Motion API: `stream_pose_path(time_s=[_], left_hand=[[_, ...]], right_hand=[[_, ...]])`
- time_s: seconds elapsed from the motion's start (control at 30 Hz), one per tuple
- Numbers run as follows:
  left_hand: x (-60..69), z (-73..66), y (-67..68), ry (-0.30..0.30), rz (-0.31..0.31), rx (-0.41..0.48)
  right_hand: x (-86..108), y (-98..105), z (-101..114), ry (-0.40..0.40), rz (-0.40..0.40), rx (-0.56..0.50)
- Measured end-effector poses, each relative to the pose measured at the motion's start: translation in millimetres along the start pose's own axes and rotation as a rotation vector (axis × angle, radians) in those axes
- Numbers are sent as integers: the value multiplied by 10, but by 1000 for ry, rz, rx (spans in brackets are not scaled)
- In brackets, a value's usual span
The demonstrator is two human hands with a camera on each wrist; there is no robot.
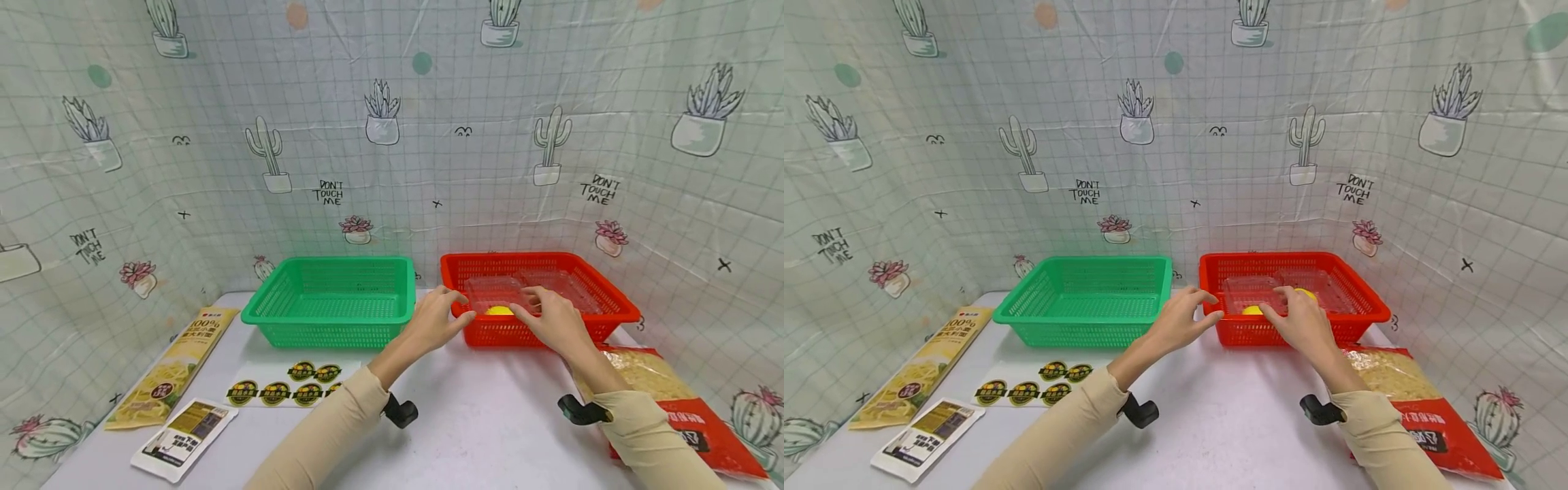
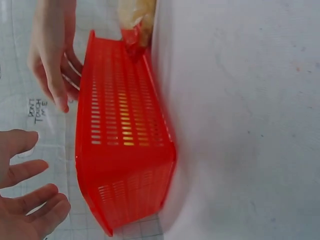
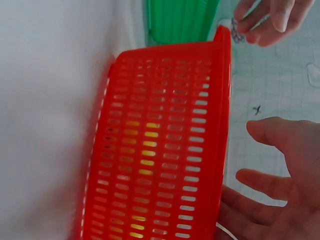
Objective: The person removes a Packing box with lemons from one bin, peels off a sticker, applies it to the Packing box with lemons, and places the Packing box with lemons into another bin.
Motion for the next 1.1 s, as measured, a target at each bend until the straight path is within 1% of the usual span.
stream_pose_path(time_s=[0.1, 0.27, 0.4, 0.6, 0.7, 0.87, 0.97, 1.1], left_hand=[[-96, -41, -48, 0, 16, 4], [-241, -113, -110, 45, 28, -2], [-385, -177, -173, 77, 43, -33], [-568, -301, -279, 116, 65, -107], [-630, -344, -325, 147, 81, -130], [-696, -354, -410, 218, 122, -168], [-716, -353, -462, 250, 155, -174], [-728, -364, -499, 284, 191, -229]], right_hand=[[-46, 3, -68, -19, 18, 12], [-116, -1, -165, -35, 42, 44], [-183, 4, -205, -51, 82, 42], [-263, 31, -267, -108, 140, 29], [-289, 36, -296, -125, 160, 31], [-319, 28, -332, -144, 182, 40], [-340, 22, -345, -152, 195, 52], [-375, -1, -344, -171, 232, 68]])
Point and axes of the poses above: each hand's wrist, its own x-axis away from the middle knuckle, its own y-axis out of the back of the hand, z = x × y, the point moved 3 cm from there along -x, towards the middle knuckle, and after that the axes turned 12 degrees about -x, right-handed, at the moved point
